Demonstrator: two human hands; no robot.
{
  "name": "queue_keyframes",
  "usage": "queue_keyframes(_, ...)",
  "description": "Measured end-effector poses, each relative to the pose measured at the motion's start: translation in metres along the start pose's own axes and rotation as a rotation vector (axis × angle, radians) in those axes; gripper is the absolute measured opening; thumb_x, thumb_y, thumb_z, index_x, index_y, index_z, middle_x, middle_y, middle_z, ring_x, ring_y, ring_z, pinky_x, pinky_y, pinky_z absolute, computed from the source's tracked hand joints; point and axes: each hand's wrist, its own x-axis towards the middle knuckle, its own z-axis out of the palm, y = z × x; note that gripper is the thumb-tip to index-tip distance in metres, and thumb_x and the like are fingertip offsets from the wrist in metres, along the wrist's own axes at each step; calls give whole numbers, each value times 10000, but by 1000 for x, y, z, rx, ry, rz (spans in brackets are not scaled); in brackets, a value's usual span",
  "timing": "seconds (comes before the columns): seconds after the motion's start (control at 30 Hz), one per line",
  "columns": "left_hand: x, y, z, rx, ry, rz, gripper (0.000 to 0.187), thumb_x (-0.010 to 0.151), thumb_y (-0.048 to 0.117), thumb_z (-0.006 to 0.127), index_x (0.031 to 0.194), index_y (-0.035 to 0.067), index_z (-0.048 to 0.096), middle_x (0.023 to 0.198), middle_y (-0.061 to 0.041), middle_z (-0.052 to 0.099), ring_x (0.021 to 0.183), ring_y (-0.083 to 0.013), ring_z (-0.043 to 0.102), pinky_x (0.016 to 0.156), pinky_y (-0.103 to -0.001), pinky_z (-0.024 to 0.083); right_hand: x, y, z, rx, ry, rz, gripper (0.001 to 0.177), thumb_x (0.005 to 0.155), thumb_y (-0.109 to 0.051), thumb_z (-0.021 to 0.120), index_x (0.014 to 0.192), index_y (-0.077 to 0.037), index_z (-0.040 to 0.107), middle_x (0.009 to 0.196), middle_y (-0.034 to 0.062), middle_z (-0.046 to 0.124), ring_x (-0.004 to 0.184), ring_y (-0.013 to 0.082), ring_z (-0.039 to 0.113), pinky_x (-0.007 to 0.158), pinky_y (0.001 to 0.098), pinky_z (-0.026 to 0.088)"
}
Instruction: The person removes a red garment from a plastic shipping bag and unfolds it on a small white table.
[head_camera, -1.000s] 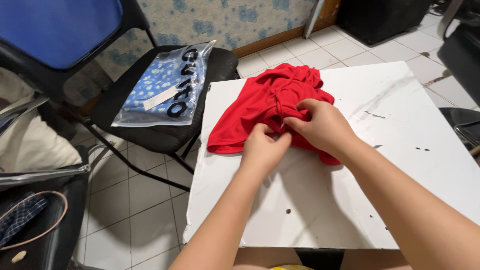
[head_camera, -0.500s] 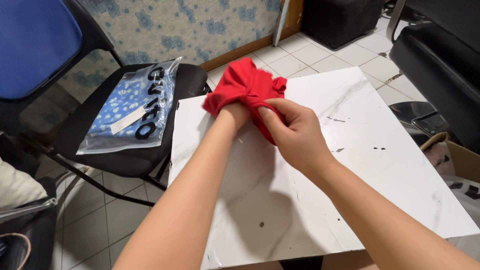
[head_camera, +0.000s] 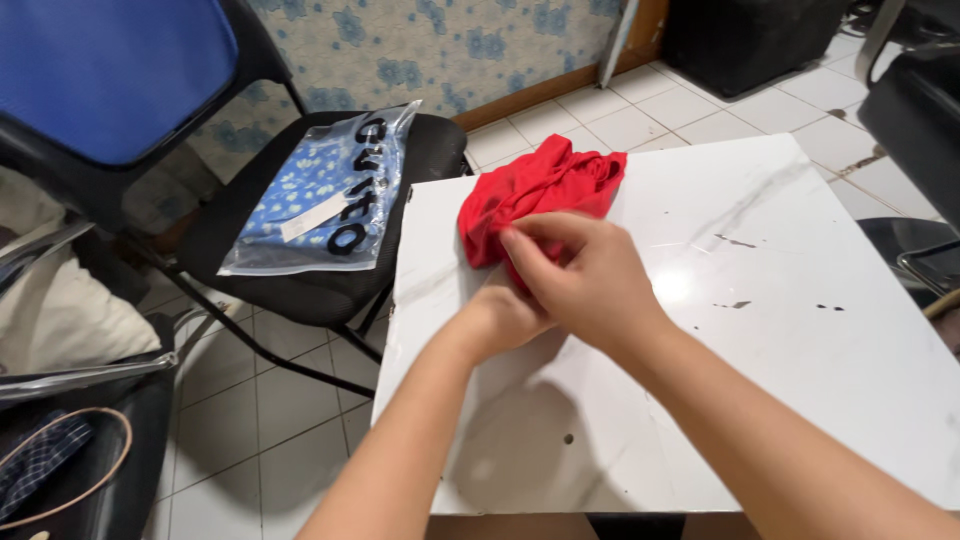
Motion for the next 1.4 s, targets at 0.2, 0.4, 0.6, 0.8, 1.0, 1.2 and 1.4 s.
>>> queue_keyframes(0.2, -21, -6, -8, -604, 319, -204, 502, 948, 353, 657, 1353, 55, 648, 1287, -60, 709, 1177, -156, 623, 977, -281, 485, 62, 54, -9, -244, 124, -73, 262, 958, -263, 669, 1032, -25, 748, 1124, 137, 671, 858, 262, 679, 803, 370, 544)
queue_keyframes(0.4, -40, -22, -45, -281, 456, -408, 457, 810, 250, 777, 1199, 15, 725, 1125, -98, 766, 1014, -169, 700, 899, -307, 534, 88, 137, -3, -551, -201, 35, 435, 941, -228, 579, 1345, -71, 616, 1345, 182, 603, 1177, 397, 592, 979, 485, 488)
queue_keyframes(0.6, -2, -8, -71, 251, 720, -72, 237, 826, 159, 673, 1018, 20, 682, 936, -109, 714, 900, -304, 724, 807, -351, 565, 13, 132, 23, -875, -284, 11, 484, 883, -229, 579, 1351, -107, 547, 1555, 144, 416, 1430, 409, 364, 1058, 716, 340)
queue_keyframes(0.8, 78, -4, -11, 421, -115, 368, 324, 897, 285, 690, 1165, 108, 734, 1331, -153, 636, 1260, -334, 625, 1063, -395, 510, -39, 97, 3, -718, -369, -49, 478, 925, -219, 586, 1393, -130, 547, 1521, 113, 454, 1504, 400, 291, 1144, 701, 253)
queue_keyframes(1.0, 50, -43, 6, 660, 355, 115, 593, 846, 450, 662, 1317, 89, 672, 1454, -174, 518, 1350, -368, 432, 1049, -572, 355, 2, 103, -41, -673, -618, 190, 636, 893, -355, 671, 1505, -303, 508, 1644, -32, 315, 1543, 386, 88, 1200, 673, 76)
queue_keyframes(1.2, 6, 1, 0, 802, 435, -397, 499, 894, 512, 635, 1206, 125, 685, 1357, -159, 549, 1261, -381, 494, 1016, -557, 424, 55, 101, -21, -992, -612, 148, 646, 872, -546, 674, 1478, -414, 496, 1685, 118, 160, 1562, 381, 70, 1225, 633, 131)
queue_keyframes(1.4, -32, 23, -18, 802, 262, -366, 520, 898, 570, 606, 1108, 98, 667, 1074, -185, 660, 1009, -406, 657, 809, -535, 545, 39, 127, 4, -819, -389, 288, 672, 869, -527, 683, 1438, -196, 549, 1592, 152, 345, 1471, 365, 340, 1127, 586, 348)
